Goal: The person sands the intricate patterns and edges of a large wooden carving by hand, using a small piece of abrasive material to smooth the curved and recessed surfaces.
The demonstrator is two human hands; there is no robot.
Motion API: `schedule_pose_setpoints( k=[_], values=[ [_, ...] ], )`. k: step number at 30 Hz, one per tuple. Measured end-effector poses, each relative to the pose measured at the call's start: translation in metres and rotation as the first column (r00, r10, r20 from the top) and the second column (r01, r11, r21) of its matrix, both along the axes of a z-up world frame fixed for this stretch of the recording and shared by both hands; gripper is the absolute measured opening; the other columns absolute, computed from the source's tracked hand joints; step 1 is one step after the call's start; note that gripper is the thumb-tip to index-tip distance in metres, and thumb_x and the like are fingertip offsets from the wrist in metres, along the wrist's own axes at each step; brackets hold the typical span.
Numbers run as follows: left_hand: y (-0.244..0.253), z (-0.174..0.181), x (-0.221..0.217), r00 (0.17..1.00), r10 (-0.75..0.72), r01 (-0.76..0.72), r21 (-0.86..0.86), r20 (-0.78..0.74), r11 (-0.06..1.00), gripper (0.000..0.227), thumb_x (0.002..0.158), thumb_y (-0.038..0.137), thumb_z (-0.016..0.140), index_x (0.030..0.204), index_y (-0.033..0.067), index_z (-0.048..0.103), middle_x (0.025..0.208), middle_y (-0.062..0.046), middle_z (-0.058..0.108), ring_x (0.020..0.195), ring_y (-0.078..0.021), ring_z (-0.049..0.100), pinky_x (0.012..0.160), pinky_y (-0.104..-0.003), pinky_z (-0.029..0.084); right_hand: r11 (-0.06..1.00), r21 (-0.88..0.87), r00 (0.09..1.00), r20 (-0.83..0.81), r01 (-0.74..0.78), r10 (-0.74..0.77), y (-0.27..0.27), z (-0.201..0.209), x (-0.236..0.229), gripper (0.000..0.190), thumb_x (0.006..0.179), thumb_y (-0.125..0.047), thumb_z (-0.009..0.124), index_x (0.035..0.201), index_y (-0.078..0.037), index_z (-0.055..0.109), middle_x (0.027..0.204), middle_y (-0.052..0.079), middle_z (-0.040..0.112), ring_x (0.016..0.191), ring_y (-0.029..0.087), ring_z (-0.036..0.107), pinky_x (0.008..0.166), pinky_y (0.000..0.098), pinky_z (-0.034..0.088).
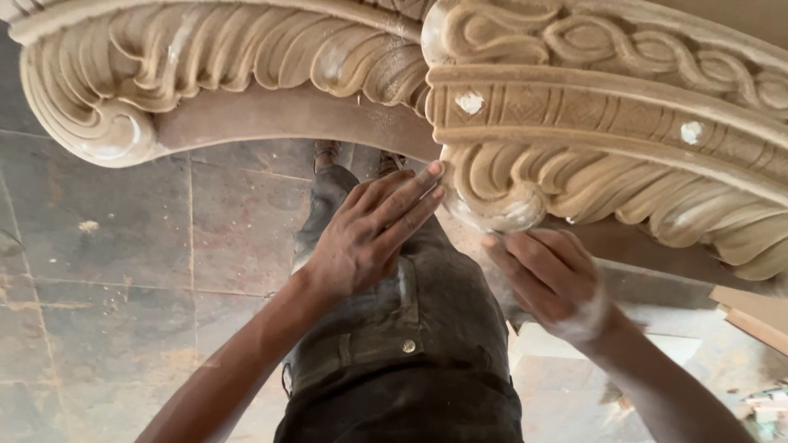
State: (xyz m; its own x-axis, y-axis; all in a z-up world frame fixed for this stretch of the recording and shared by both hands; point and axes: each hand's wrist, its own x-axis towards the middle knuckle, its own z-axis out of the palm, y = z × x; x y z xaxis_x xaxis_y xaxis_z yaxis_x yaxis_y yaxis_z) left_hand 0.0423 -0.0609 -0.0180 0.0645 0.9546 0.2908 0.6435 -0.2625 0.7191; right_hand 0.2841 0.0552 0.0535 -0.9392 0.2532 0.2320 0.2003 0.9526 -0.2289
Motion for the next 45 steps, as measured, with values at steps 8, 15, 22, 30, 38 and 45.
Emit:
schedule_pose_setpoints(
  k=[8,15,22,30,38,45],
  values=[
    [0.008,0.010,-0.020,0.994,0.043,-0.050,0.064,0.101,0.997,0.054,0.091,-0.004,0.059,0.145,0.0001,0.057,0.157,-0.011,0.051,0.131,-0.0296,0.061,0.108,-0.044,0.051,0.968,-0.032,0.965,-0.070,0.250,-0.251,-0.034,0.008,-0.029,0.022,0.089,0.002,0.079,0.110,0.002,0.075,0.101,0.009,0.065,0.088,0.022,0.065,0.076,0.0321,0.058],
    [0.011,0.003,-0.038,0.993,0.028,-0.035,0.055,0.118,0.998,0.049,0.092,-0.007,0.060,0.140,0.0000,0.060,0.151,-0.013,0.056,0.127,-0.0316,0.063,0.106,-0.045,0.053,0.917,-0.047,0.913,-0.083,0.396,-0.399,-0.052,0.002,-0.065,0.026,0.088,0.009,0.078,0.113,0.003,0.074,0.101,0.011,0.064,0.091,0.026,0.066,0.076,0.0358,0.057],
    [0.027,0.001,-0.066,0.986,-0.031,0.018,0.081,0.162,0.997,0.045,0.087,-0.007,0.061,0.131,-0.0028,0.062,0.138,-0.017,0.062,0.120,-0.0349,0.065,0.103,-0.048,0.054,0.766,-0.048,0.760,-0.099,0.642,-0.643,-0.059,-0.008,-0.108,0.021,0.091,0.005,0.081,0.110,0.002,0.073,0.105,0.011,0.068,0.096,0.025,0.070,0.083,0.0337,0.062],
    [0.045,-0.001,-0.093,0.972,-0.134,0.112,0.120,0.192,0.986,0.045,0.084,-0.010,0.060,0.128,-0.0026,0.063,0.129,-0.016,0.067,0.110,-0.0318,0.068,0.095,-0.045,0.055,0.568,0.014,0.565,-0.131,0.823,-0.815,-0.064,-0.010,-0.142,0.017,0.093,0.006,0.080,0.108,0.001,0.073,0.104,0.011,0.069,0.094,0.024,0.071,0.078,0.0324,0.061],
    [0.055,0.009,-0.105,0.937,-0.236,0.188,0.198,0.257,0.962,0.049,0.080,-0.008,0.061,0.129,-0.0044,0.061,0.128,-0.018,0.066,0.107,-0.0327,0.068,0.095,-0.046,0.055,0.458,-0.097,0.440,-0.157,0.884,-0.884,-0.075,0.002,-0.164,0.014,0.099,0.006,0.077,0.112,0.002,0.071,0.110,0.013,0.068,0.100,0.022,0.073,0.079,0.0275,0.064],
    [0.056,0.011,-0.105,0.923,-0.273,0.221,0.209,0.272,0.953,0.050,0.080,-0.010,0.061,0.129,-0.0039,0.061,0.129,-0.018,0.066,0.108,-0.0319,0.068,0.095,-0.045,0.055,0.425,-0.078,0.411,-0.152,0.902,-0.899,-0.070,-0.008,-0.162,0.011,0.100,0.003,0.078,0.109,0.002,0.071,0.105,0.012,0.071,0.093,0.019,0.073,0.073,0.0252,0.062]
  ],
)
